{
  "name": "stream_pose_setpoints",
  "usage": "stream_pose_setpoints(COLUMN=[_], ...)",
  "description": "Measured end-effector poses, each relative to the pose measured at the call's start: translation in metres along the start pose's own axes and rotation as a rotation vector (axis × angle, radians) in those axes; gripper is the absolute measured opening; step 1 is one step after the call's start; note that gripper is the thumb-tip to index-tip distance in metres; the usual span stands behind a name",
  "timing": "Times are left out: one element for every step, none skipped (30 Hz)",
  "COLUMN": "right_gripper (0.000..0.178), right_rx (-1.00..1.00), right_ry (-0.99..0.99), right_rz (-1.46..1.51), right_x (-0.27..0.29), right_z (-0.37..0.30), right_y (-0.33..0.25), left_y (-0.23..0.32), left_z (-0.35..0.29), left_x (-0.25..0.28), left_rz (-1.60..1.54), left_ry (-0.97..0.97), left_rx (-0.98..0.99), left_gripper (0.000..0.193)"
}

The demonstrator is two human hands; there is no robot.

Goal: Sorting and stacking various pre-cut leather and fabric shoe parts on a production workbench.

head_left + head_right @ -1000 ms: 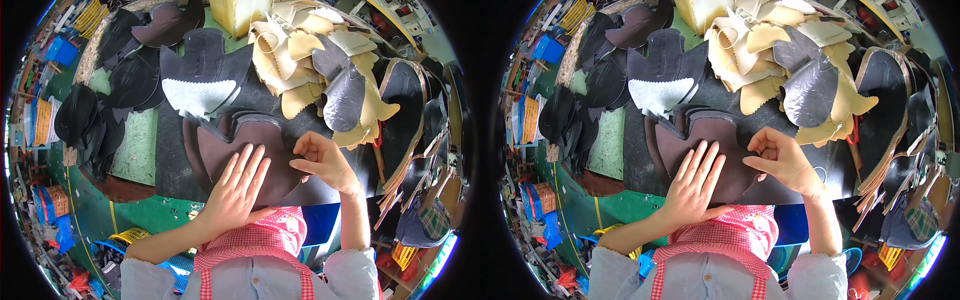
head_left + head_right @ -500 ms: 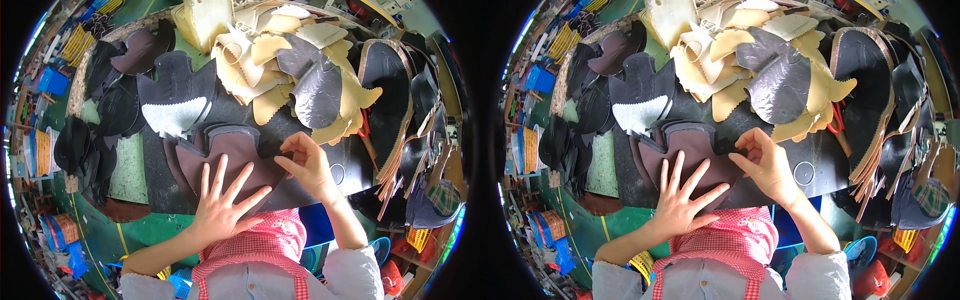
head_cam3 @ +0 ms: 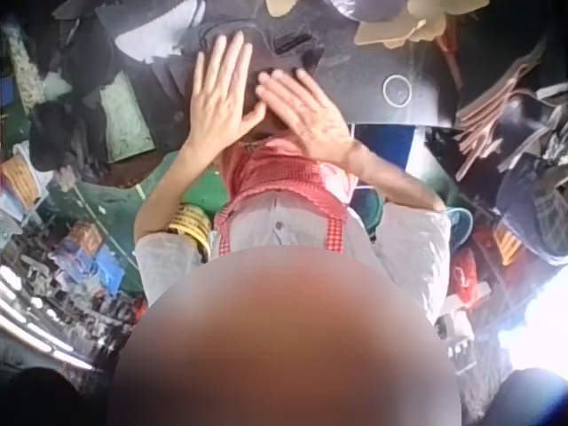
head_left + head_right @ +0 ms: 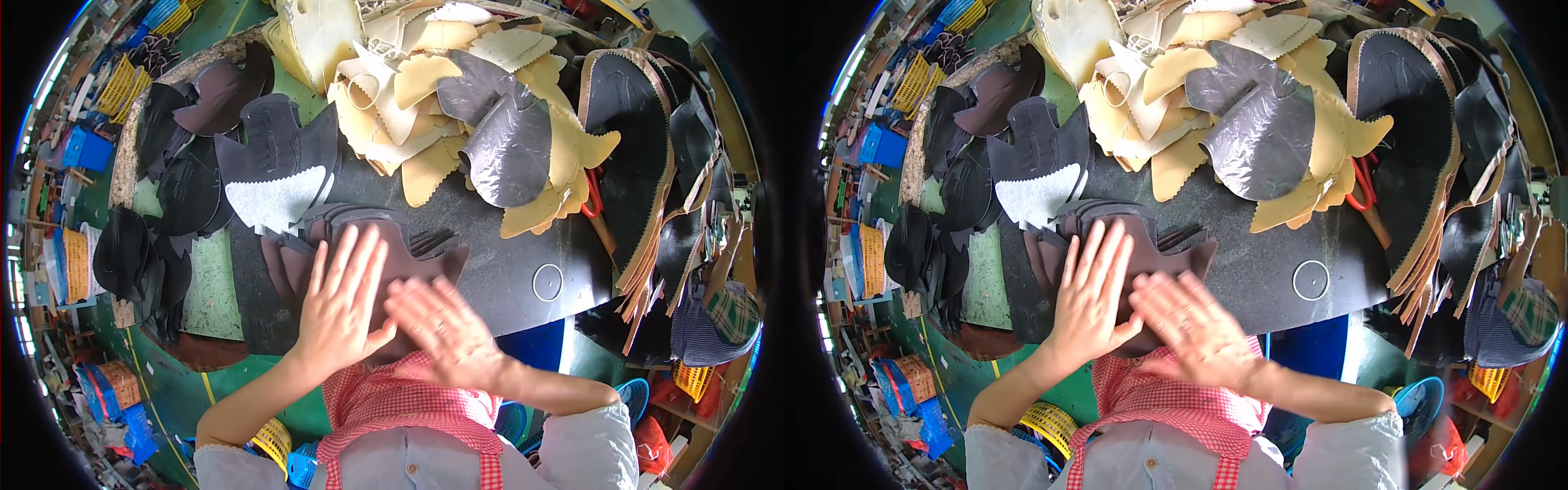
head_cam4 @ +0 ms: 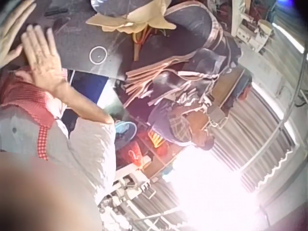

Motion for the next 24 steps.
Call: stream_pose_setpoints(right_gripper=[0.097,0.097,0.097,0.092,0.086,0.08,0.062,0.055,0.05,0.048,0.047,0.045,0.038,0.032,0.026,0.015,0.015,0.012,0.01,0.009,0.008,0.008,0.007,0.007], right_rx=[-0.073,-0.13,-0.181,-0.262,-0.226,-0.189,-0.188,-0.076,0.034,0.025,-0.061,-0.169,-0.171,-0.149,-0.112,-0.11,-0.106,-0.107,-0.108,-0.104,-0.119,-0.134,-0.17,-0.162], right_ry=[-0.021,0.061,0.07,0.092,0.135,0.177,0.309,0.345,0.381,0.48,0.521,0.563,0.549,0.477,0.41,0.436,0.44,0.429,0.418,0.451,0.482,0.512,0.503,0.509], right_rz=[-0.191,-0.247,-0.325,-0.383,-0.287,-0.191,0.009,-0.085,-0.18,-0.266,-0.378,-0.484,-0.578,-0.556,-0.519,-0.47,-0.471,-0.478,-0.484,-0.491,-0.471,-0.449,-0.426,-0.42], right_x=[0.006,0.021,0.029,0.038,0.046,0.054,0.075,0.093,0.111,0.128,0.138,0.144,0.142,0.142,0.142,0.141,0.14,0.138,0.135,0.137,0.138,0.139,0.141,0.141], right_z=[0.001,0.005,0.009,0.012,0.012,0.012,0.016,0.017,0.019,0.021,0.029,0.036,0.036,0.037,0.041,0.037,0.037,0.037,0.038,0.039,0.037,0.036,0.038,0.039], right_y=[0.017,0.029,0.045,0.056,0.054,0.05,0.037,0.027,0.026,0.035,0.054,0.069,0.09,0.101,0.104,0.106,0.107,0.107,0.108,0.106,0.11,0.114,0.114,0.113], left_y=[-0.005,-0.007,-0.009,-0.012,-0.015,-0.019,-0.028,-0.038,-0.045,-0.055,-0.072,-0.089,-0.105,-0.121,-0.132,-0.134,-0.135,-0.13,-0.126,-0.124,-0.121,-0.12,-0.119,-0.12], left_z=[-0.001,-0.001,-0.001,0.002,0.004,0.005,0.006,0.005,0.009,0.014,0.022,0.026,0.03,0.03,0.025,0.024,0.024,0.027,0.028,0.03,0.032,0.034,0.035,0.035], left_x=[0.001,0.004,0.008,0.011,0.016,0.021,0.031,0.043,0.059,0.07,0.073,0.07,0.06,0.047,0.043,0.043,0.043,0.044,0.042,0.044,0.047,0.051,0.05,0.049], left_rz=[-0.014,-0.017,-0.021,-0.061,-0.053,-0.044,-0.061,-0.072,-0.064,-0.06,-0.129,-0.175,-0.173,-0.172,-0.083,-0.043,-0.001,0.054,0.091,0.064,0.039,0.008,0.038,0.068], left_ry=[0.037,0.056,0.075,0.102,0.098,0.095,0.179,0.26,0.354,0.405,0.391,0.354,0.293,0.228,0.135,0.121,0.107,0.14,0.131,0.117,0.104,0.11,0.09,0.071], left_rx=[0.032,0.051,0.07,0.071,0.041,0.01,0.012,0.02,0.008,0.0,0.015,0.054,0.075,0.097,0.064,0.05,0.037,-0.006,-0.049,-0.053,-0.057,-0.023,-0.033,-0.044], left_gripper=[0.083,0.082,0.081,0.077,0.072,0.067,0.056,0.045,0.041,0.044,0.055,0.067,0.07,0.073,0.069,0.067,0.064,0.061,0.062,0.064,0.065,0.068,0.067,0.067])
Point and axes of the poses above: each hand's wrist, its own z-axis towards the middle knuckle, its own x-axis out of the back of the hand, y = z × x, the point moved 9 cm from there along z, towards the middle knuckle, and after that the axes turned 10 degrees about y, right-handed, at the moved point
